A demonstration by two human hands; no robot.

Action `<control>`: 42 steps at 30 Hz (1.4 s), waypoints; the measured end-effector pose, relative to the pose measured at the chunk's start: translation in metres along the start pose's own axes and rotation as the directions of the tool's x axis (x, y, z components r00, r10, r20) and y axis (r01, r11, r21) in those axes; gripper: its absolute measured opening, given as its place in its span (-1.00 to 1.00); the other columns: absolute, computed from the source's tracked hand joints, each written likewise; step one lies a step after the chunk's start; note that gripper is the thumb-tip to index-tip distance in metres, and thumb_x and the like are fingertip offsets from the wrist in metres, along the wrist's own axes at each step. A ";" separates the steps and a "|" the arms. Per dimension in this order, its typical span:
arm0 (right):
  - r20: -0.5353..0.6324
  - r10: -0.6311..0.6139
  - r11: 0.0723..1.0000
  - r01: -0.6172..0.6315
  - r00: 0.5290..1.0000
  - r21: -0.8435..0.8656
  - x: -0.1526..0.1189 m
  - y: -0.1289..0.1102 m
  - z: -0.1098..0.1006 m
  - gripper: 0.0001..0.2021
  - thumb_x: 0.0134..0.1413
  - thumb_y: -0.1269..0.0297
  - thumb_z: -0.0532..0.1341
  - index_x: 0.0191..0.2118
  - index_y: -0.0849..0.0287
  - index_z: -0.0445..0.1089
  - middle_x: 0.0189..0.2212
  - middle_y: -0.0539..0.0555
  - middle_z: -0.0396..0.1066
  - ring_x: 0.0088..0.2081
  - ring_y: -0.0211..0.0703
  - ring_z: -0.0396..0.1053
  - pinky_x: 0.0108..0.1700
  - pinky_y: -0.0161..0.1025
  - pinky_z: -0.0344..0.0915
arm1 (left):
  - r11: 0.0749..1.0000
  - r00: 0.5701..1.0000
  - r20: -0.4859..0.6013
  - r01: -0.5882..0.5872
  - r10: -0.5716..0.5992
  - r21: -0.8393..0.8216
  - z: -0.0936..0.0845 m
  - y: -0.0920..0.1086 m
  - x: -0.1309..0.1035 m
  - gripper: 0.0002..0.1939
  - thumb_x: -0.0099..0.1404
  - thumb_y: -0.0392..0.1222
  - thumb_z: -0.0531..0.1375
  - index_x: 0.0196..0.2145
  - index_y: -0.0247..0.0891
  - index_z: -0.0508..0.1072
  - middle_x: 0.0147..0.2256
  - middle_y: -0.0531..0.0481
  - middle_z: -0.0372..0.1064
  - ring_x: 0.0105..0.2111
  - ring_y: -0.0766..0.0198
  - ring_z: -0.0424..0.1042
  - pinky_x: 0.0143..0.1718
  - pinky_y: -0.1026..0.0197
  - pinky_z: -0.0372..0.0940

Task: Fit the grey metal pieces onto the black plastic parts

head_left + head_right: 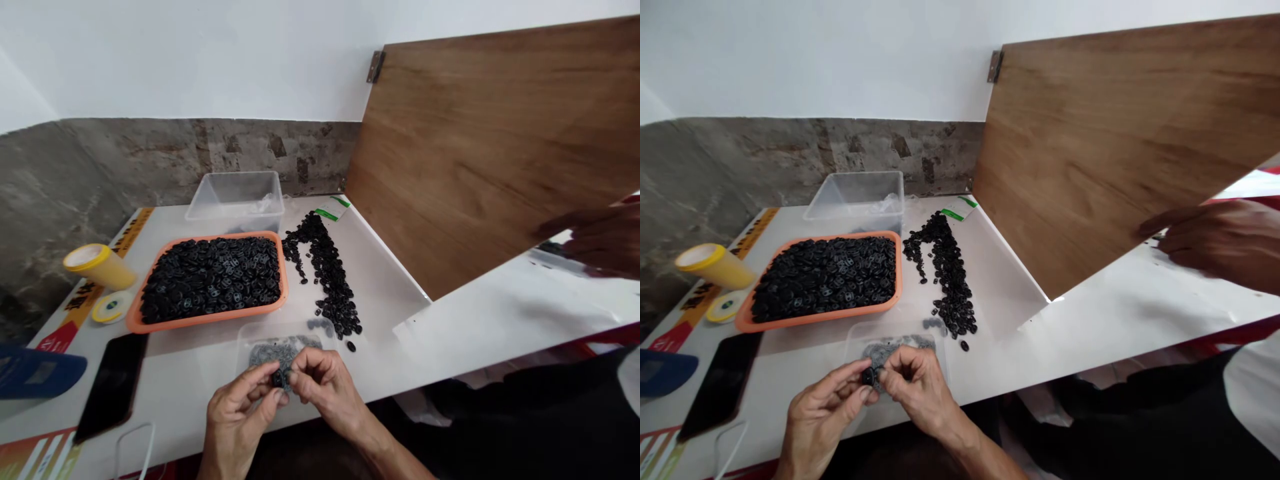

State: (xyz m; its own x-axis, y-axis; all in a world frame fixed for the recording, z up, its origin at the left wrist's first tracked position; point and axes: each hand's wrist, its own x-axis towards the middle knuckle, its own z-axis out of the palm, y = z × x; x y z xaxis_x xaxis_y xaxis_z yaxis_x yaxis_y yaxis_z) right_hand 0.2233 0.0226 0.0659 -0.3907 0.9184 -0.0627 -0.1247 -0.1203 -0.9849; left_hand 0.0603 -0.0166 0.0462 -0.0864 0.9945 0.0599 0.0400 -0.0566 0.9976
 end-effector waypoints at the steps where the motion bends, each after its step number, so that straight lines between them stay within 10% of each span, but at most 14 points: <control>1: 0.004 0.000 1.000 0.000 1.000 0.012 0.000 0.000 0.001 -0.72 0.06 0.16 0.26 -0.51 0.26 0.31 -0.65 -0.08 0.20 -0.60 -0.40 0.10 -0.53 -0.41 0.03 | 1.000 1.000 0.001 -0.006 0.006 -0.001 0.000 -0.001 0.000 -0.72 0.10 -0.31 0.29 -0.19 -0.13 0.56 -0.48 0.08 0.56 -0.52 0.29 0.55 -0.43 0.37 0.45; 42: 0.082 0.048 0.991 -0.058 0.995 0.117 -0.003 -0.005 -0.004 -0.74 0.05 0.18 0.29 -0.49 0.28 0.37 -0.55 0.05 0.44 -0.50 -0.30 0.33 -0.37 -0.35 0.26 | 0.963 0.956 0.160 -0.260 0.246 0.072 0.002 0.004 0.006 -0.52 0.21 -0.44 0.16 0.02 0.00 0.44 -0.41 0.03 0.53 -0.49 0.29 0.51 -0.43 0.32 0.42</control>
State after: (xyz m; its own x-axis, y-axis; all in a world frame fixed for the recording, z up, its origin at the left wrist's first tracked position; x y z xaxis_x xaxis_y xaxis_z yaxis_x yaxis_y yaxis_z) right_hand 0.2291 0.0219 0.0700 -0.4696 0.8775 -0.0968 -0.2079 -0.2165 -0.9539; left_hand 0.0615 -0.0111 0.0502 0.0866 0.9509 0.2973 0.1322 -0.3067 0.9426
